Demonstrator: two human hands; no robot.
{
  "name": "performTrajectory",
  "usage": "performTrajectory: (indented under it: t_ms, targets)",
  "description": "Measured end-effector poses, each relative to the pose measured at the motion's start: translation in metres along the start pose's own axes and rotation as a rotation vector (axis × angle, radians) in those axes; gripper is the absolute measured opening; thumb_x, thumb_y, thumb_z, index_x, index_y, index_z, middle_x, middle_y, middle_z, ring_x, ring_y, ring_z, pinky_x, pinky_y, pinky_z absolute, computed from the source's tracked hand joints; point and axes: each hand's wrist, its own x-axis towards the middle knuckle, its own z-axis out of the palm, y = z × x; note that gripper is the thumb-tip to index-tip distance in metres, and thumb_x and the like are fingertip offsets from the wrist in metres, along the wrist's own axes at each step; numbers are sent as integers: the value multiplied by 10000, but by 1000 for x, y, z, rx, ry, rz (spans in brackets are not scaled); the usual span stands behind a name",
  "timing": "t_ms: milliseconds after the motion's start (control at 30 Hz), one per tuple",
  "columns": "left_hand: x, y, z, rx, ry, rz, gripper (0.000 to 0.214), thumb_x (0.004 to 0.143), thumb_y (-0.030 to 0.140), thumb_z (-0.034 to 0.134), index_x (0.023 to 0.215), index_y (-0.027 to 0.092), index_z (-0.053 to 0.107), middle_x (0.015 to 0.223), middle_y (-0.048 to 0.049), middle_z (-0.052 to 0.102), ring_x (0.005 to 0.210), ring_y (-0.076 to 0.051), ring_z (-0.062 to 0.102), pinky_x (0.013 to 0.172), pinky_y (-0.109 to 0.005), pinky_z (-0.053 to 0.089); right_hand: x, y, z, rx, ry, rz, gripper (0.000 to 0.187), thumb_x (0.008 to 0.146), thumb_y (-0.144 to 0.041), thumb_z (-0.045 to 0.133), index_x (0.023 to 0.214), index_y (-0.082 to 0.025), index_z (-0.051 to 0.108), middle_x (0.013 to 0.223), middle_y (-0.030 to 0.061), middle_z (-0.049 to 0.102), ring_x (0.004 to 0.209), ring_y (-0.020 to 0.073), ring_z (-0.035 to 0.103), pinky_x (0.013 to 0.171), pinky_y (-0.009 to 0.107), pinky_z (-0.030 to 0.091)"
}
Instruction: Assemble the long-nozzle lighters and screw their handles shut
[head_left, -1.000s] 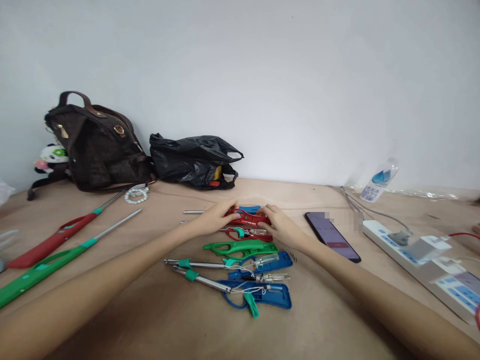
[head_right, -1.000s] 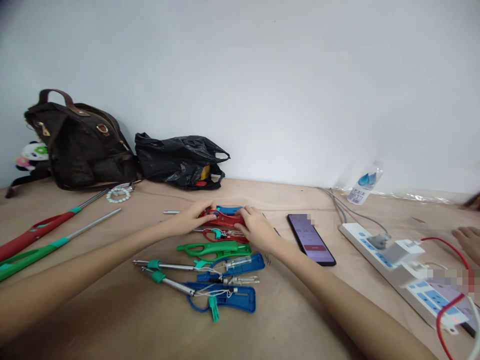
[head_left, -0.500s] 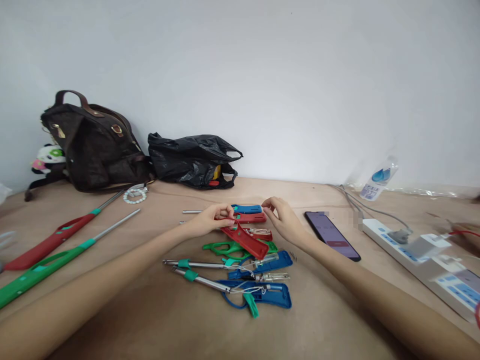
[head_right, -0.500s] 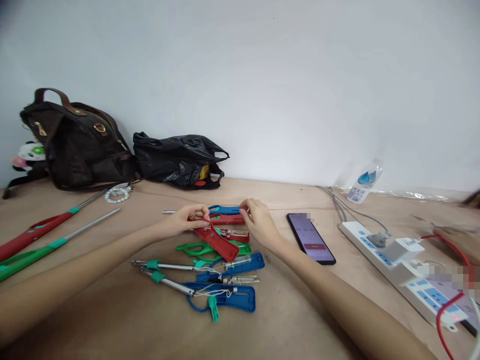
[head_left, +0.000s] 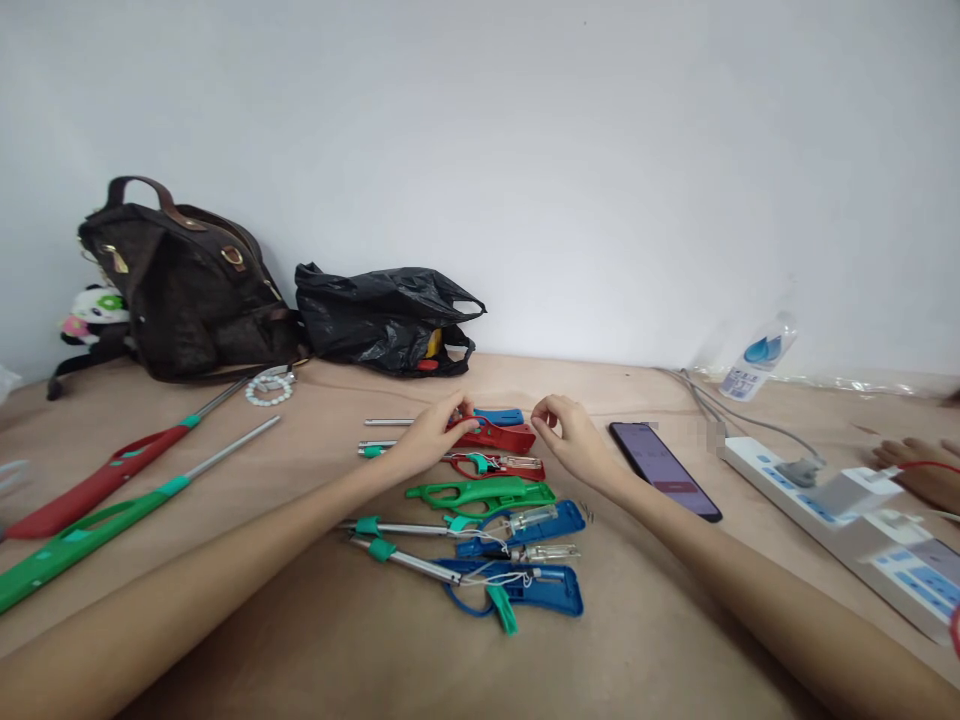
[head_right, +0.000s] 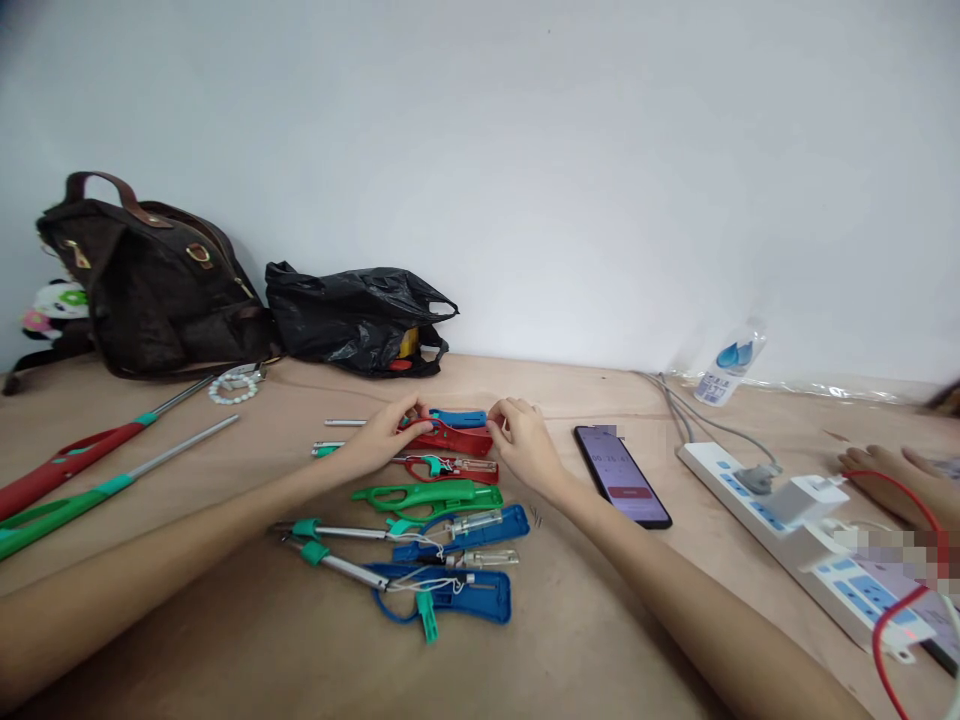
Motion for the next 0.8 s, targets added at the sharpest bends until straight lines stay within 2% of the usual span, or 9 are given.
performTrajectory:
  t_ms: [100, 167, 233, 300, 367, 500, 600, 700, 800]
  targets:
    - [-2, -1, -4, 169, -18, 70, 162, 844, 308, 593, 904, 180, 514, 915, -25, 569, 886, -211, 530, 783, -313, 423, -2, -6, -3, -19, -157, -118, 103, 871, -162, 502, 801, -177, 576, 757, 26, 603, 693, 159, 530, 691, 297, 406]
    - [-5, 2, -9, 252, -15, 138, 141, 858, 290, 595, 921, 181, 533, 966, -41, 569, 953, -228, 522, 840, -336, 413, -4, -10, -2, -82, -266, -207, 71, 871, -191, 554, 821, -172, 601, 811, 42, 620, 751, 170, 556, 728, 309, 423]
    - [-9, 5, -12, 303, -90, 212, 66, 883, 241, 567, 901, 180, 549, 947, -42, 572, 935, -219, 532, 830, -323, 416, -7, -14, 2, -191, -331, -267, 66, 860, -228, 608, 850, -166, 625, 892, 69, 638, 840, 200, 582, 779, 339, 436]
    - [-13, 8, -13, 347, -208, 295, 16, 889, 175, 551, 876, 175, 560, 919, -41, 578, 891, -202, 545, 792, -297, 425, -9, -17, 7, -300, -347, -291, 75, 849, -230, 637, 880, -161, 640, 960, 89, 647, 912, 228, 594, 826, 366, 442]
    - [-15, 9, -11, 421, -288, 394, 67, 880, 116, 546, 898, 172, 578, 937, -48, 585, 895, -200, 548, 787, -288, 428, -12, -20, 10, -371, -333, -291, 71, 849, -213, 639, 895, -160, 646, 991, 97, 650, 951, 238, 597, 846, 369, 448]
    - [-14, 9, -5, 634, -337, 579, 176, 878, 93, 548, 1022, 180, 602, 1034, -73, 596, 965, -230, 537, 833, -324, 429, -15, -24, 13, -386, -315, -275, 75, 874, -210, 609, 918, -156, 637, 1022, 101, 648, 974, 231, 593, 847, 353, 464]
    - [-9, 10, -3, 756, -369, 635, 146, 885, 128, 569, 1020, 166, 610, 1046, -87, 611, 972, -245, 547, 861, -353, 429, -16, -23, 13, -377, -311, -252, 78, 871, -202, 610, 932, -156, 627, 1044, 106, 642, 991, 235, 587, 843, 355, 472]
    - [-6, 12, -3, 803, -408, 684, 157, 884, 103, 563, 1027, 152, 606, 1096, -102, 617, 1016, -248, 557, 910, -367, 415, -16, -20, 14, -376, -321, -242, 90, 872, -218, 610, 939, -159, 623, 1041, 104, 639, 992, 236, 585, 841, 356, 474]
    - [-2, 11, -5, 760, -429, 740, 166, 897, 115, 563, 1058, 144, 593, 1149, -115, 611, 1053, -249, 559, 942, -379, 399, -15, -17, 15, -379, -341, -240, 95, 874, -223, 607, 945, -161, 622, 1034, 97, 637, 979, 233, 589, 838, 351, 474]
